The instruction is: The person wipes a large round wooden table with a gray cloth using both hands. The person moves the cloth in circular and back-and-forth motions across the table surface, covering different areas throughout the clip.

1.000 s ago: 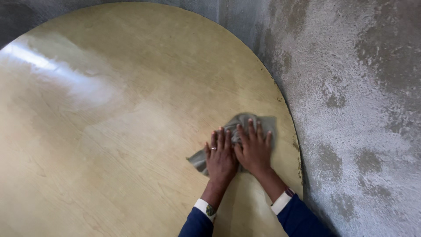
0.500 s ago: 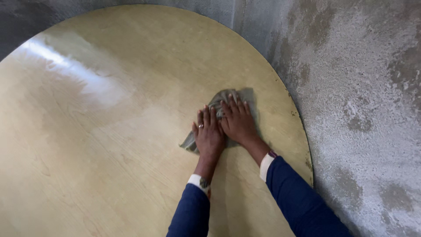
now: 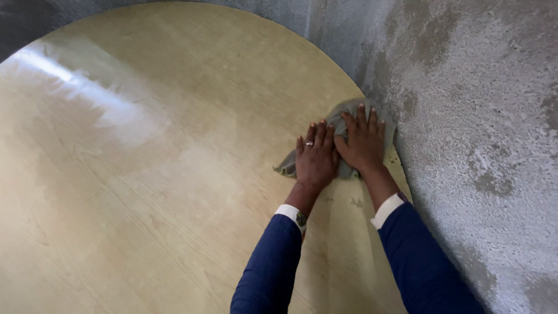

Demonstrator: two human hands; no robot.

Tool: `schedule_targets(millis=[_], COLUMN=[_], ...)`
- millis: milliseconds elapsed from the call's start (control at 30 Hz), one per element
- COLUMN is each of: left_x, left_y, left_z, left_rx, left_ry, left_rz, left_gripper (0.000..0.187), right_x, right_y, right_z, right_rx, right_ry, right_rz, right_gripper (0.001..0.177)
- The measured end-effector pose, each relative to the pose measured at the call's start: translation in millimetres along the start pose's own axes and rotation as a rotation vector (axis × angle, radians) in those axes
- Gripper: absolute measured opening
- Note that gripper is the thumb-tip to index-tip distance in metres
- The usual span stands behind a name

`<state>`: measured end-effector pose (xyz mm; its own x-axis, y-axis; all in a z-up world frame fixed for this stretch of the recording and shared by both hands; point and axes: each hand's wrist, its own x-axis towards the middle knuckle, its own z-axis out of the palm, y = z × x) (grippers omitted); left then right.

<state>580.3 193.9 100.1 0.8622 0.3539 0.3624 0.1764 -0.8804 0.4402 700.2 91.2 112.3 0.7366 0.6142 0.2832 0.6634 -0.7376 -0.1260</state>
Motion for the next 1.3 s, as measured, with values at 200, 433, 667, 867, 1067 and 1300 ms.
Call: schedule_targets(millis=[200,433,667,867,1067,1300], left_x=[26,3,-71,-163,-249,-294], left_y=[-54,-120,-161,-152,-93,8], left_z=[-10,-57,-104,-110,-98,-76], left_rx=[0.028,0.081,0.121,0.159,0.17,-0.014], left_ry=[0.062,0.0,-0.033,0.05,0.06,-0.054], left_rz=[-0.095,-0.216,-0.322,-0.386,-0.363,-0.209], left_gripper=[0.062,0.065,0.072,0.07,0.068,0.066], right_x=[60,67,23,-45,-157,-265], right_y=[-36,-113,-201,-244,-226,-139], right_z=[19,49,59,49,16,-33], right_rx=[0.043,0.07,0.115,0.143,0.151,0.058], right_ry=[-0.054,-0.017,0.044,-0.035,-0.075,-0.09], right_rz=[-0.134,-0.331,-0.519,-0.606,-0.553,-0.259], right_gripper=[0.075,0.073,0.064,0.064,0.065,0.068])
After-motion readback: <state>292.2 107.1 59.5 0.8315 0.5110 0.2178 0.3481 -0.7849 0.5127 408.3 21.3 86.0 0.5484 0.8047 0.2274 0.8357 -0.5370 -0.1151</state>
